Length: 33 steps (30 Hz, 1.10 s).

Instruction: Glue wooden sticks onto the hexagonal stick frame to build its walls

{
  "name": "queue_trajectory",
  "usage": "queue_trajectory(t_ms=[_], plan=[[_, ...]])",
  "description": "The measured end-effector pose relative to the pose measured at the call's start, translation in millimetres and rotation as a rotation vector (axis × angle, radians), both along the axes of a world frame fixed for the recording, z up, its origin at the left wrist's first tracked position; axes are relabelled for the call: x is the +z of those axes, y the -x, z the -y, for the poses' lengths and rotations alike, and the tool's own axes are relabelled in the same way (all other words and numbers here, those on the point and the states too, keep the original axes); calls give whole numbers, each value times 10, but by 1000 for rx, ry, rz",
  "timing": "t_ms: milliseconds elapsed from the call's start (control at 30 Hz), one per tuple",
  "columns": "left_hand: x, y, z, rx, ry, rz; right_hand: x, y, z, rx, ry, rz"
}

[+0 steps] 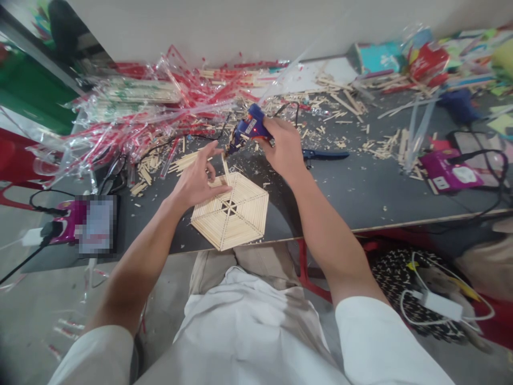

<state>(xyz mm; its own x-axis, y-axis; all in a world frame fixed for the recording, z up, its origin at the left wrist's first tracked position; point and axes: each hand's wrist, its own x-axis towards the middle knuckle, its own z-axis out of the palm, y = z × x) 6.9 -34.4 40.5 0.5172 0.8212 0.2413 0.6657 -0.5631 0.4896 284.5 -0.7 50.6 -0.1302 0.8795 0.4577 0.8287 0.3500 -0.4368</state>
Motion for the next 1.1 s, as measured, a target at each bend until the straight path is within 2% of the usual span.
queue_trajectory(t_ms=[133,267,533,733,833,967,1033,1100], plan=[[-27,-8,-10,4,5,56,61,29,36,-16,48,7],[-37,-9,-13,4,15,92,60,41,40,-29,26,-22],[-56,-7,-34,5,42,125,-2,15,6,-38,31,4],[-72,54,-113,15,-17,215,-140,-60,-88,-104,-16,7],[-26,138,-169,95,-72,246,-244,-96,-139,-163,-4,-24],[12,279,-262,273,-120,300,-378,-133,-170,-250,16,-54],[-15,342,-320,350,-130,342,-385,-127,-151,-279,-9,-59],[-76,396,-383,402,-143,402,-324,-79,-95,-248,-40,-62]])
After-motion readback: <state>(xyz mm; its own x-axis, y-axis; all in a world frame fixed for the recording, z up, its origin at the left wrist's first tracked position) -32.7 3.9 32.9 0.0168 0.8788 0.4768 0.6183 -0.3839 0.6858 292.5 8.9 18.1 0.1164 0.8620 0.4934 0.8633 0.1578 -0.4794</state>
